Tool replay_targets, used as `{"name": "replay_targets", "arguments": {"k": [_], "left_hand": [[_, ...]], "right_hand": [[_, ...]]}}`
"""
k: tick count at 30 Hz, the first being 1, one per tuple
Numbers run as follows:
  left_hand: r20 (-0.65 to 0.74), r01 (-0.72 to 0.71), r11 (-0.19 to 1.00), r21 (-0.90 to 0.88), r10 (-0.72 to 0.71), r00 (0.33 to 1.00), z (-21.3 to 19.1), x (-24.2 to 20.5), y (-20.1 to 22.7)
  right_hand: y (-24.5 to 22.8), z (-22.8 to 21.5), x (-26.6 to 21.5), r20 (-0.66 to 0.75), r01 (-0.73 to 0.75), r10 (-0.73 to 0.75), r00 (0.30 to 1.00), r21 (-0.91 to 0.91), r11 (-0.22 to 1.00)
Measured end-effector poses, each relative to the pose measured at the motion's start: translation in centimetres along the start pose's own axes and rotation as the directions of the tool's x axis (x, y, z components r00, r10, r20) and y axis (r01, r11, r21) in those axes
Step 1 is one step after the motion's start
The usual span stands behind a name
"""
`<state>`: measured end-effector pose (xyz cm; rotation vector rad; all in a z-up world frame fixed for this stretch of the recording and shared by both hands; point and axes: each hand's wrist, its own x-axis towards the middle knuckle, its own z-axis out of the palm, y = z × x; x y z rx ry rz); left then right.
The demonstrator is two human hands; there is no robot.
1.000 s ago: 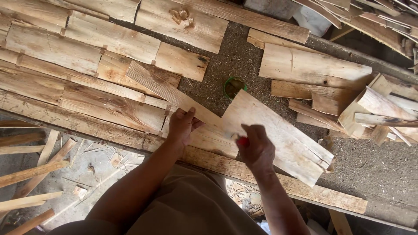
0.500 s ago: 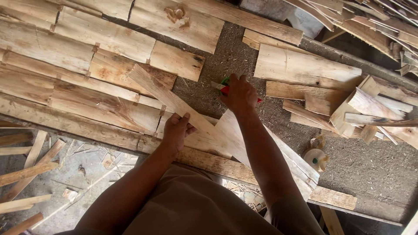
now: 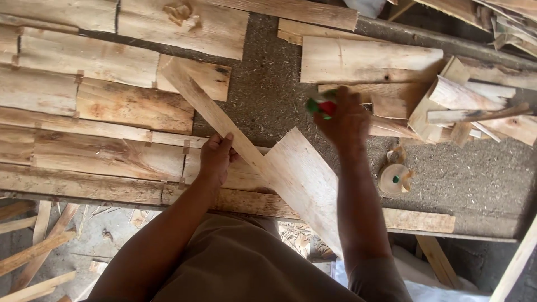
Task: Assembling and trimming bamboo strips to form a flat panel, using adhesive and a utility knife.
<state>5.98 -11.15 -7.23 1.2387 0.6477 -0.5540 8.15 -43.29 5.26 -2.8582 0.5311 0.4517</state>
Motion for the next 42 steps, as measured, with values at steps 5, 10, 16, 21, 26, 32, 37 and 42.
{"name": "replay_targets", "arguments": {"k": [5,10,16,21,26,32,37,42], "left_hand": [[0.037,-0.057,0.996,0.063,0.055,0.998,3.1,1.0,0.4],[0.006,-0.216,0.947,0.239,0.221,0.975,5.9,3.1,-0.4],[0.035,-0.149,0.895,0.420,0.148,0.988,9.6,4.8,-1.1],[0.108,-0.266,0.850,0.455,0.244,0.964,11.2,8.2,-3.3],[0.100,-0.221,0.851,0.477,0.197,0.975,12.6,10.0,-4.3],[0.189,-0.273,0.831,0.485,0.205,0.960,12.8,10.7,-5.7],[0.088,-0.199,0.809,0.553,0.181,0.980,11.9,10.2,-6.7],[0.068,-0.166,0.750,0.641,0.159,0.985,12.3,7.3,-5.3]], "right_hand": [[13.9,1.8,-2.3,-0.176,-0.160,0.151,0.973,-0.041,0.986],[28.4,5.7,-4.8,-0.128,-0.653,0.647,0.752,-0.008,0.757],[38.2,12.1,-6.9,-0.079,-0.735,0.733,0.676,0.008,0.678],[40.3,14.3,-7.7,-0.071,-0.767,0.779,0.624,0.135,0.627],[41.0,14.8,-7.4,-0.083,-0.765,0.793,0.603,0.219,0.605],[37.6,11.8,-8.2,-0.142,-0.690,0.716,0.684,0.192,0.698],[35.5,13.7,-9.2,-0.362,-0.602,0.622,0.695,0.181,0.778],[26.8,16.4,-10.1,-0.200,-0.350,0.400,0.895,0.244,0.905]]}}
